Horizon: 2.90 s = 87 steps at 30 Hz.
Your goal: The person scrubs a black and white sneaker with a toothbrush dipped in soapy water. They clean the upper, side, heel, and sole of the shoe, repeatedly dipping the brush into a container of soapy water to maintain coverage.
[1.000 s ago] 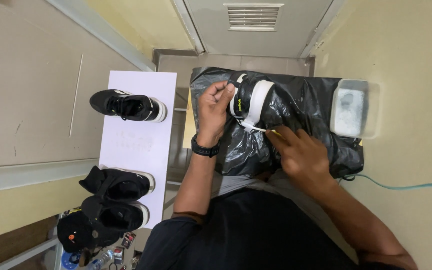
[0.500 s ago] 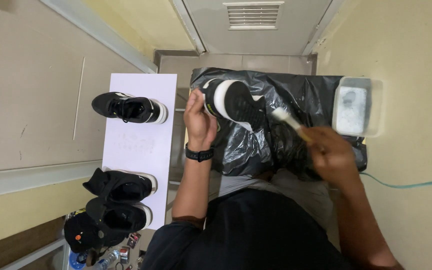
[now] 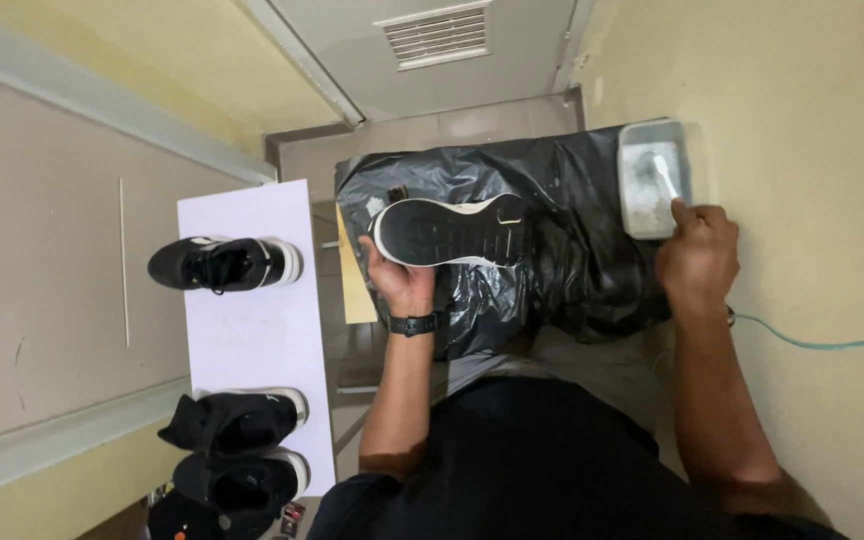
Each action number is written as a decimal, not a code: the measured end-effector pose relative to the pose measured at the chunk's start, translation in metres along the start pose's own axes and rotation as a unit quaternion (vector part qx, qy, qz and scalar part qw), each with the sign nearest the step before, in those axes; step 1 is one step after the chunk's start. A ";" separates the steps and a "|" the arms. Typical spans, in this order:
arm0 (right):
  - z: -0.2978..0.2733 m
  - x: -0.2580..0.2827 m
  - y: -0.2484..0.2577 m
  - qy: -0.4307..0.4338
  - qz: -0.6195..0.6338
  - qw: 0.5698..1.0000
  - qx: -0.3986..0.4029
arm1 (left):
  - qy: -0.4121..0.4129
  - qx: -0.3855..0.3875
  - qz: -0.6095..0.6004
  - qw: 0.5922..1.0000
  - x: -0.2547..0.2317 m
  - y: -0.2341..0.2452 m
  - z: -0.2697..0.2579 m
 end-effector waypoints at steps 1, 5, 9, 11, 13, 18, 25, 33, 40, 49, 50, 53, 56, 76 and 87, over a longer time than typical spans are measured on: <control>0.006 0.003 0.001 -0.007 -0.002 1.000 -0.001 | 0.007 0.000 0.002 1.000 0.000 0.002 -0.001; 0.032 0.009 -0.004 -0.033 -0.063 0.993 0.094 | -0.027 -0.057 0.066 0.996 -0.001 -0.009 -0.024; 0.040 0.003 -0.037 -0.015 -0.124 0.989 0.077 | -0.176 -0.182 0.193 0.948 -0.003 -0.018 -0.046; 0.039 -0.001 -0.043 -0.011 -0.141 0.987 0.080 | -0.174 -0.173 0.205 0.948 -0.003 -0.025 -0.058; 0.039 0.001 -0.035 -0.004 -0.158 0.984 0.083 | -0.172 -0.165 0.217 0.947 -0.004 -0.025 -0.069; 0.035 0.007 -0.013 -0.013 -0.079 0.994 0.068 | -0.125 -0.066 0.202 0.969 -0.012 -0.001 -0.077; 0.028 -0.004 -0.026 0.030 -0.127 0.991 0.024 | -0.116 0.001 0.203 0.972 -0.035 0.027 -0.096; 0.028 -0.002 -0.021 -0.017 -0.021 1.000 0.008 | 0.072 0.117 0.396 0.908 -0.070 0.024 -0.116; -0.017 0.051 0.017 0.036 0.241 0.967 -0.071 | -0.034 0.073 0.709 0.701 -0.054 -0.023 -0.129; -0.077 0.111 -0.014 0.013 0.378 0.925 0.029 | -0.122 0.106 0.713 0.682 -0.049 -0.014 -0.127; -0.076 0.112 -0.020 0.019 0.370 0.929 0.030 | -0.127 0.112 0.715 0.678 -0.049 -0.012 -0.126; -0.078 0.119 -0.031 0.040 0.340 0.939 0.024 | -0.133 0.129 0.715 0.674 -0.051 0.000 -0.125; -0.083 0.141 -0.018 0.069 0.319 0.945 0.031 | -0.141 0.141 0.709 0.676 -0.053 0.007 -0.124; -0.143 0.228 0.042 0.273 0.357 0.887 0.107 | -0.156 0.166 0.672 0.705 -0.046 0.011 -0.126; -0.107 0.174 0.027 0.132 0.321 0.936 0.051 | -0.182 0.154 0.669 0.704 -0.045 0.010 -0.124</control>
Point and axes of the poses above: each hand's wrist, its own z-axis towards the middle knuckle, its own y-axis out of the back of the hand, x = y × z, the point moved 1 cm from there along z, towards the middle knuckle, and after that the axes turned 7 degrees about -z, right-handed, at the moved point
